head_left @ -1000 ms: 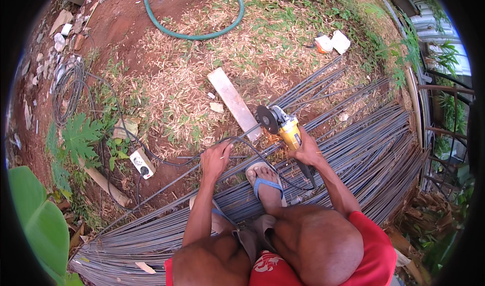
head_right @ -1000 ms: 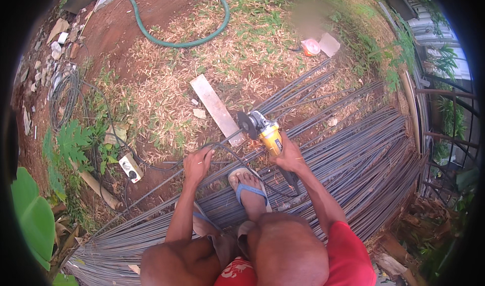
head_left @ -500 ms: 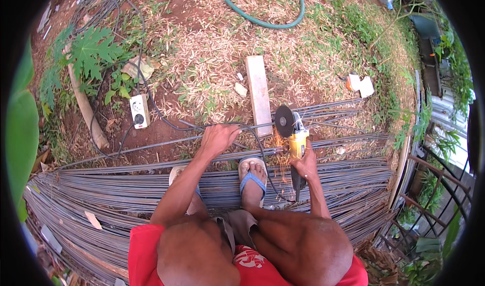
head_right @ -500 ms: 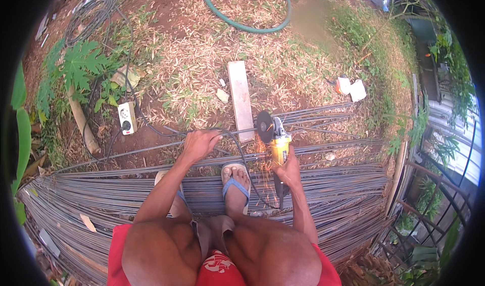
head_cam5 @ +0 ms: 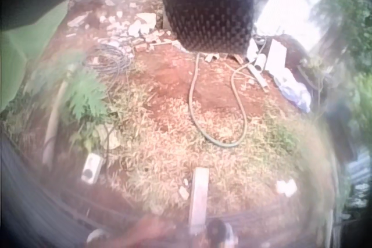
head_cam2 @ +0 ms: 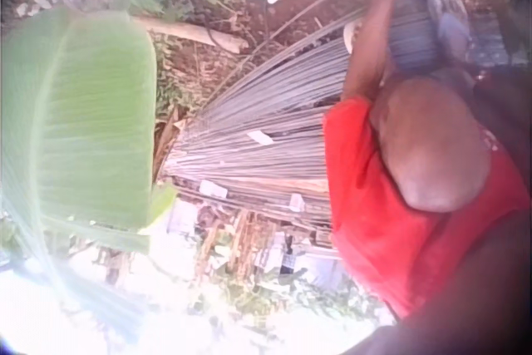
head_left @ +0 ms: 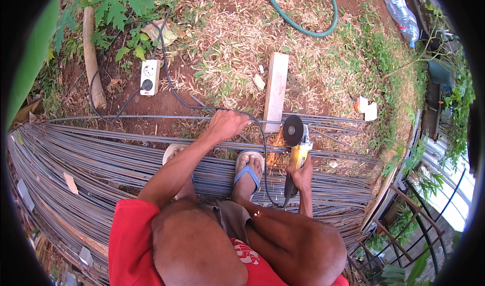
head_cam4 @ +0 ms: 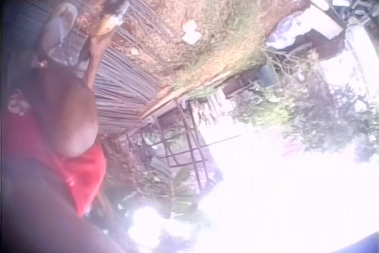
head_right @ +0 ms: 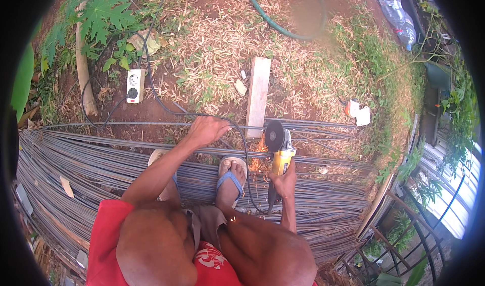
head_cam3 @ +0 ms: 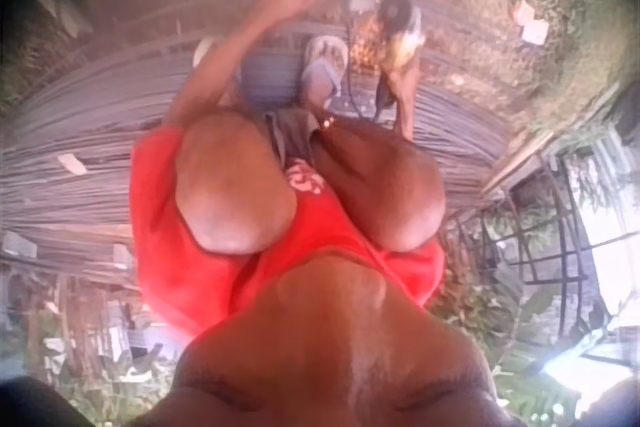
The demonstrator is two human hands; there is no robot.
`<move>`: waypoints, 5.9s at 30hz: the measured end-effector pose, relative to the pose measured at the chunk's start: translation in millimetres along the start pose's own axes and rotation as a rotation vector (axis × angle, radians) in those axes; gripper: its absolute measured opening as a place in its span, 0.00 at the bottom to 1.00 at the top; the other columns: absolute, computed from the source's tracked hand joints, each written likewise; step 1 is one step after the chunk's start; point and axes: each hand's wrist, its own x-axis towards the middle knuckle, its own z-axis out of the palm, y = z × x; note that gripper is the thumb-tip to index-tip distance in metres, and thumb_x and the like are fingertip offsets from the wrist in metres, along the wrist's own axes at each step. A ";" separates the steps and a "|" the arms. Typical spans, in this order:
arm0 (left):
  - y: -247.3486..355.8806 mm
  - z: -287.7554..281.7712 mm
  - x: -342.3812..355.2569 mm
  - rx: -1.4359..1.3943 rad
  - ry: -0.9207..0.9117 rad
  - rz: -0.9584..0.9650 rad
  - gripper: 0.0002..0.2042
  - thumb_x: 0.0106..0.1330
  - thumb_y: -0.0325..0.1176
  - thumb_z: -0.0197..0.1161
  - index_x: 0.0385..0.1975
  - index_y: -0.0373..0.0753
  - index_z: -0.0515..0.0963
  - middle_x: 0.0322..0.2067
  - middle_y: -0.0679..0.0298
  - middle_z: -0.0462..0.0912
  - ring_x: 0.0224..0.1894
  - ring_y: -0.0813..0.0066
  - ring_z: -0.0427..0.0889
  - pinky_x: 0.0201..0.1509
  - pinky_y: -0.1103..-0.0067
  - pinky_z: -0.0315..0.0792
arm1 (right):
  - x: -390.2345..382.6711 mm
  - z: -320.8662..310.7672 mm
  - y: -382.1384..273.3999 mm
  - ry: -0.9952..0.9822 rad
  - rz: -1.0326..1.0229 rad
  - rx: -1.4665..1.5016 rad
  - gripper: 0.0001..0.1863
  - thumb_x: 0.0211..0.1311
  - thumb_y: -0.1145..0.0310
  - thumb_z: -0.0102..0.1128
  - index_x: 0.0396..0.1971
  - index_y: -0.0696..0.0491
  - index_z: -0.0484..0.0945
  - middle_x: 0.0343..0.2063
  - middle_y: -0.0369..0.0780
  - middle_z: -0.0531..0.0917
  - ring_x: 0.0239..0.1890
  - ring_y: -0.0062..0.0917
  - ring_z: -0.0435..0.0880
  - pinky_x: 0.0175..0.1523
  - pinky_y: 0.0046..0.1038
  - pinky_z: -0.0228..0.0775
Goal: The person uses an angle grinder to cut multiple metal rods laid on the ground. They position each rod on a wooden block, activate the grinder, and cut through the metal, producing sparks. The cut pieces are set aside as the process repeats.
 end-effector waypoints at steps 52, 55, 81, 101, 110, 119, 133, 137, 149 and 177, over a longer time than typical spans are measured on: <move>-6.0 7.5 4.0 -0.028 -0.039 -0.028 0.16 0.75 0.51 0.62 0.38 0.46 0.88 0.25 0.57 0.87 0.27 0.53 0.88 0.33 0.58 0.81 | 26.0 -5.7 -15.3 -0.010 -0.124 0.037 0.36 0.48 0.71 0.75 0.60 0.59 0.70 0.38 0.41 0.86 0.36 0.26 0.85 0.44 0.32 0.80; -5.4 7.7 3.9 -0.041 -0.024 -0.027 0.17 0.75 0.52 0.62 0.37 0.46 0.88 0.24 0.56 0.86 0.28 0.52 0.89 0.33 0.57 0.81 | 29.5 -6.5 -8.7 -0.015 -0.158 0.074 0.35 0.48 0.72 0.74 0.59 0.59 0.71 0.37 0.41 0.86 0.36 0.27 0.85 0.44 0.32 0.80; -5.4 6.1 6.4 -0.027 -0.095 -0.031 0.15 0.76 0.50 0.61 0.37 0.46 0.87 0.25 0.59 0.87 0.27 0.57 0.88 0.33 0.58 0.81 | 13.5 -14.0 -5.3 -0.067 -0.071 0.028 0.42 0.45 0.68 0.74 0.65 0.60 0.69 0.40 0.43 0.85 0.40 0.31 0.84 0.48 0.35 0.79; -7.2 6.0 4.8 -0.015 -0.073 -0.024 0.15 0.75 0.49 0.62 0.34 0.45 0.85 0.24 0.59 0.85 0.28 0.54 0.87 0.33 0.57 0.79 | 8.5 -10.2 -31.8 -0.091 -0.028 0.063 0.36 0.48 0.72 0.73 0.60 0.59 0.70 0.40 0.42 0.85 0.39 0.29 0.85 0.47 0.32 0.79; -6.0 5.2 4.7 -0.020 -0.062 -0.028 0.14 0.75 0.49 0.62 0.36 0.46 0.85 0.26 0.59 0.87 0.30 0.53 0.88 0.35 0.57 0.80 | 34.0 -5.4 -2.4 -0.040 -0.115 0.097 0.36 0.50 0.69 0.74 0.60 0.59 0.71 0.41 0.41 0.84 0.39 0.29 0.84 0.50 0.34 0.79; -6.8 7.2 5.0 -0.019 -0.072 -0.027 0.14 0.76 0.49 0.61 0.36 0.47 0.86 0.25 0.60 0.87 0.29 0.55 0.88 0.35 0.58 0.81 | 8.4 -10.2 -18.9 -0.091 -0.015 0.028 0.36 0.47 0.71 0.72 0.59 0.58 0.70 0.40 0.42 0.84 0.39 0.29 0.84 0.47 0.33 0.78; -7.5 4.4 4.0 -0.002 -0.073 -0.028 0.14 0.76 0.49 0.61 0.37 0.48 0.87 0.26 0.60 0.87 0.28 0.54 0.87 0.33 0.58 0.80 | 14.7 -9.3 -26.9 -0.077 -0.028 0.010 0.38 0.46 0.75 0.72 0.61 0.60 0.69 0.41 0.43 0.84 0.40 0.30 0.84 0.48 0.33 0.79; -7.1 5.2 3.9 -0.022 -0.044 -0.005 0.14 0.76 0.49 0.61 0.36 0.47 0.86 0.25 0.60 0.87 0.28 0.54 0.87 0.33 0.58 0.79 | 9.8 -12.9 -18.3 -0.114 -0.025 0.051 0.39 0.45 0.74 0.72 0.62 0.61 0.68 0.40 0.43 0.84 0.40 0.29 0.84 0.49 0.33 0.79; -7.1 4.2 4.6 -0.045 -0.039 -0.001 0.15 0.75 0.49 0.62 0.35 0.45 0.86 0.25 0.55 0.86 0.30 0.48 0.88 0.35 0.55 0.81 | 29.0 -7.9 -11.3 -0.006 -0.103 -0.086 0.35 0.50 0.74 0.71 0.61 0.58 0.70 0.38 0.41 0.84 0.37 0.28 0.84 0.46 0.33 0.79; -5.8 5.0 7.5 -0.001 -0.059 0.000 0.14 0.74 0.49 0.62 0.37 0.47 0.87 0.26 0.60 0.87 0.30 0.54 0.88 0.34 0.58 0.80 | 5.7 -9.9 -24.7 -0.064 0.002 0.027 0.34 0.47 0.72 0.74 0.57 0.60 0.71 0.39 0.44 0.85 0.37 0.32 0.85 0.46 0.33 0.79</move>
